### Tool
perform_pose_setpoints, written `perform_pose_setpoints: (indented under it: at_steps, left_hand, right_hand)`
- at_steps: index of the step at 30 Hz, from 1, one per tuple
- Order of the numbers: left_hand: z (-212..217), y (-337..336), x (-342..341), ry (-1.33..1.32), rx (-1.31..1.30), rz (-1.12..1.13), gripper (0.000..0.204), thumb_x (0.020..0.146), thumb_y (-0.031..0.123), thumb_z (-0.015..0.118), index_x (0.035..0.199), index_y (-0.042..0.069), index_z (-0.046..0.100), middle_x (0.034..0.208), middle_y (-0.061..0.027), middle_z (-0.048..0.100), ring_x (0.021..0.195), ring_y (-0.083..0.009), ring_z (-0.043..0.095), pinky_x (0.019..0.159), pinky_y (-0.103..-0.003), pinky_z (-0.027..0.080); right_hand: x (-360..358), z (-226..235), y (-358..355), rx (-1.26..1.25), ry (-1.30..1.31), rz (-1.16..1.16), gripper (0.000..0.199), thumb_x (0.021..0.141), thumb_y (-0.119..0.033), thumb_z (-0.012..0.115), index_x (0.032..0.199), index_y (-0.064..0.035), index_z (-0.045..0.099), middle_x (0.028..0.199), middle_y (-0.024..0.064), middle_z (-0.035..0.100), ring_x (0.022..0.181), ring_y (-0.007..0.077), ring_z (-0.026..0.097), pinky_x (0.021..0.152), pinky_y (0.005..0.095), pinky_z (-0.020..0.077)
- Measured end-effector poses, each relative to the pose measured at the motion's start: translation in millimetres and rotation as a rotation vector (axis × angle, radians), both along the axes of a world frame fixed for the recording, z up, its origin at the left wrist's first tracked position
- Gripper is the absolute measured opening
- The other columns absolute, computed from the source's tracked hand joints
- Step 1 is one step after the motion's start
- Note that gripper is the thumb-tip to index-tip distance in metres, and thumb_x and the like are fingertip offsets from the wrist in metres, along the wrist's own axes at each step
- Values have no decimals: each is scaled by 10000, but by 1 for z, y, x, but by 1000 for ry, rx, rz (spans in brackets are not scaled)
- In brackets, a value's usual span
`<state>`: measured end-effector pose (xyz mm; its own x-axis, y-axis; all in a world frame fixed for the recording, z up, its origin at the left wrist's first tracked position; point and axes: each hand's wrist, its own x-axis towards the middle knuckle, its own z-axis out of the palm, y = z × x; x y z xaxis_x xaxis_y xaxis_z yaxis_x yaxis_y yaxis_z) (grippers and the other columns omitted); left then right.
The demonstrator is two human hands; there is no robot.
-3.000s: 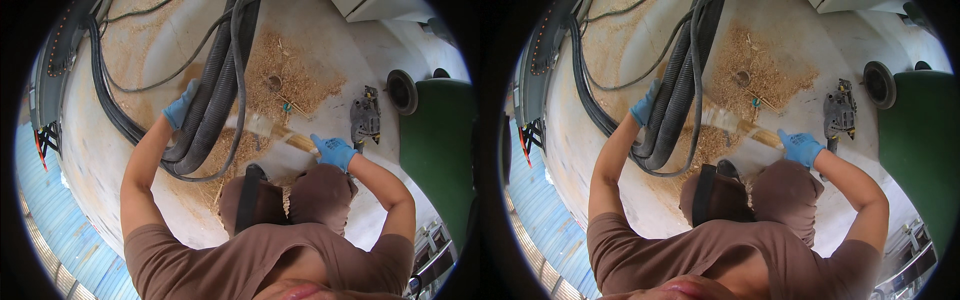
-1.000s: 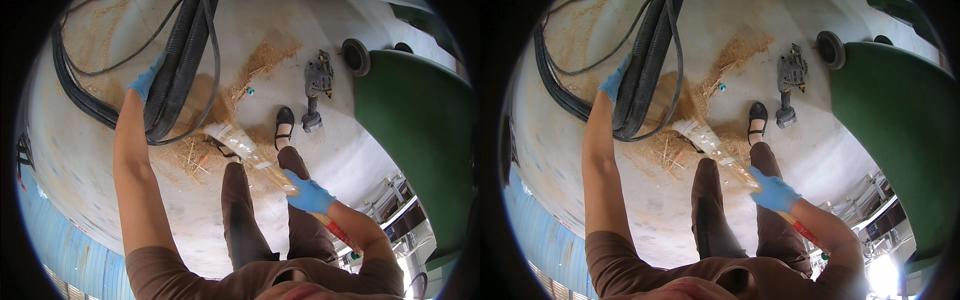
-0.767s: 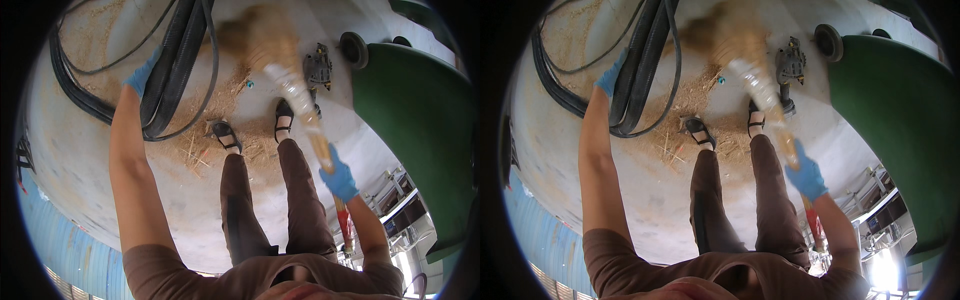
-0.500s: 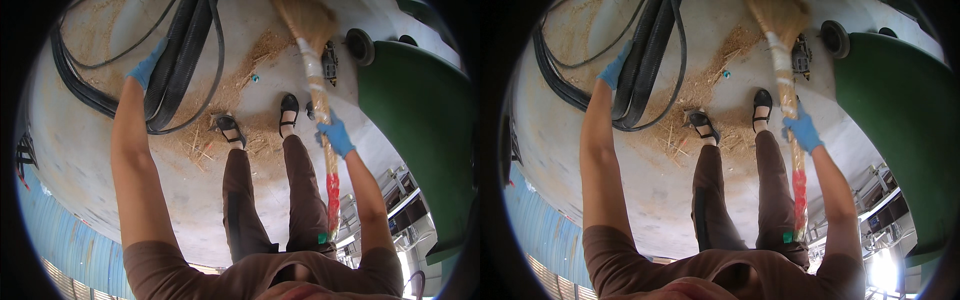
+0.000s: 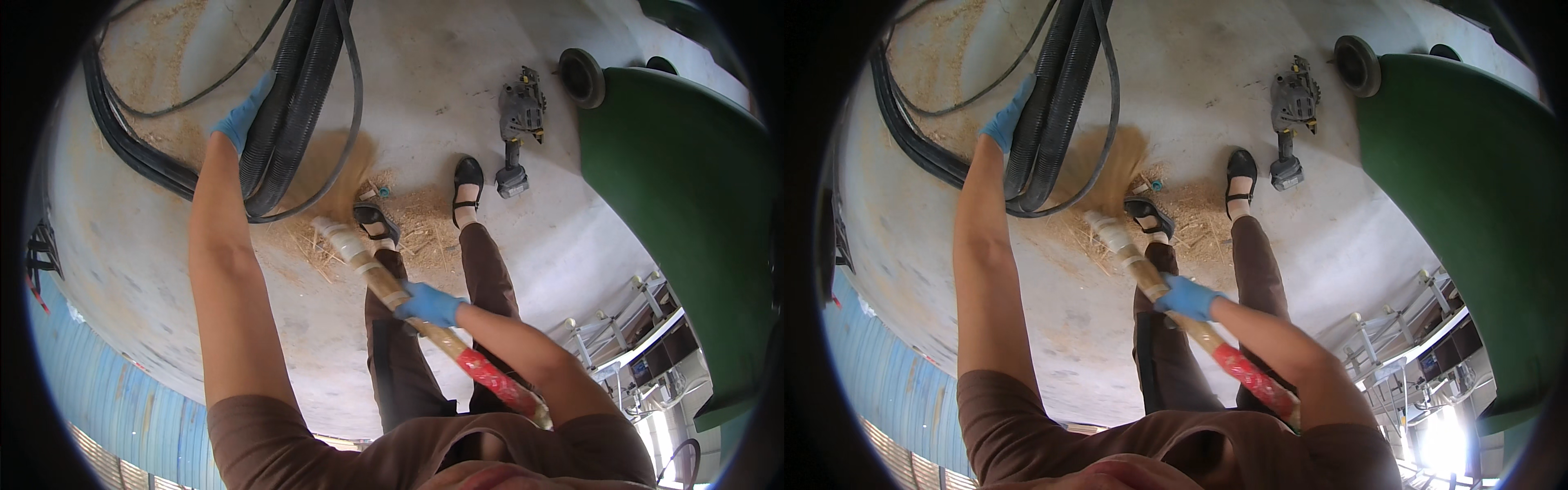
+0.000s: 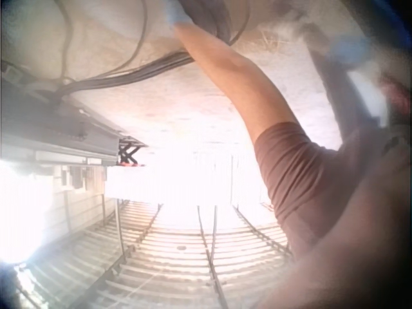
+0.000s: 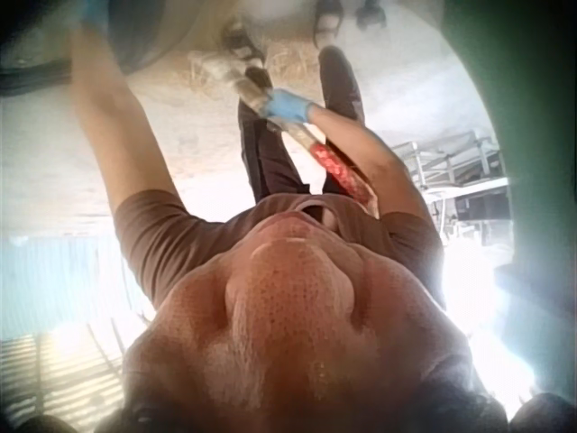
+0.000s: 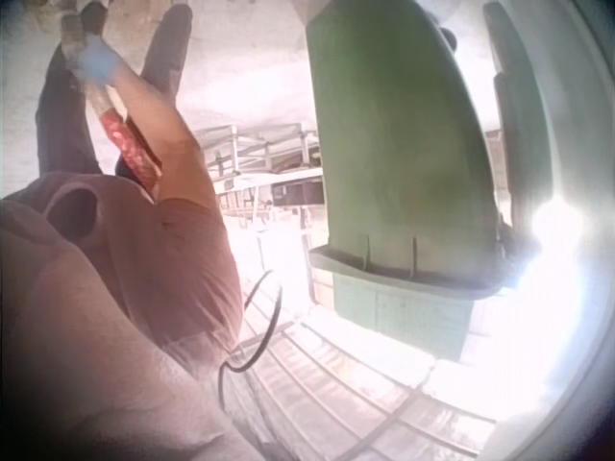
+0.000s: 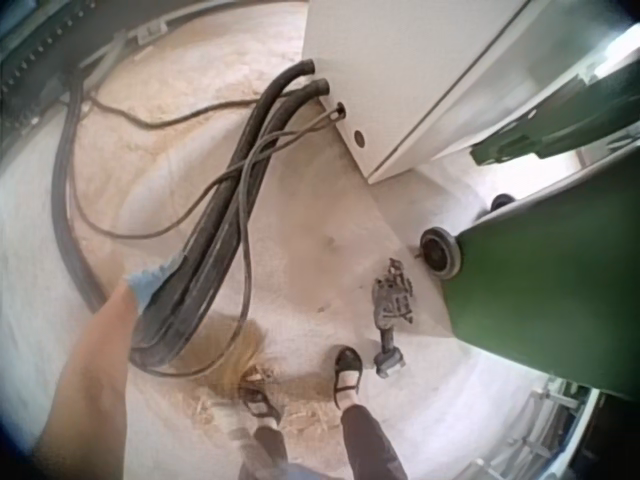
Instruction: The person sweeps sawdust and debris on a concrete floor using a broom and dustpan, then empties the dustpan into a green bin. They continue sweeping around hoses and machinery, gathering remaining debris into a pile.
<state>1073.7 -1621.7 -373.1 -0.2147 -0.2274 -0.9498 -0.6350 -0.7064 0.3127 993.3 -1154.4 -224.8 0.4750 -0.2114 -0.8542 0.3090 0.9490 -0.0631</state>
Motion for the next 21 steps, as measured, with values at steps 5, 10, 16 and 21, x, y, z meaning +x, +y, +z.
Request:
perform_pose_setpoints:
  at_steps: [5, 10, 16, 21]
  left_hand:
    - [1, 15, -12, -146, -214, -176, 844, 840, 763, 675, 1327, 75, 699, 1255, -146, 720, 1145, -265, 650, 1061, -338, 469]
    - [-17, 34, -19, -189, -26, -111, 923, 836, 791, 631, 1333, 16, 680, 1244, -179, 714, 1269, -294, 606, 1147, -370, 405]
    - [-28, 72, -22, -250, -595, -341, 1019, 865, 731, 622, 1536, -11, 424, 1527, -238, 499, 1434, -366, 468, 1205, -415, 347]
    - [70, 134, 0, -60, -718, -481, 819, 924, 545, 692, 1465, -35, 492, 1516, -274, 494, 1419, -397, 476, 1167, -428, 389]
  right_hand:
    - [51, -6, -36, -17, -261, 52, 569, 897, -115, 664, 1420, -53, 448, 853, 124, 665, 591, 198, 659, 541, 362, 565]
    - [59, 22, -52, -186, -219, 202, 564, 897, -123, 664, 1400, -22, 430, 772, 118, 656, 582, 193, 658, 550, 354, 551]
    - [62, 54, -66, -231, -260, 318, 618, 890, -174, 651, 1433, -32, 393, 847, 169, 687, 601, 231, 686, 582, 408, 563]
    - [62, 104, -69, -313, -240, 496, 795, 876, -207, 659, 1562, -20, 303, 891, 176, 696, 625, 227, 690, 627, 405, 573]
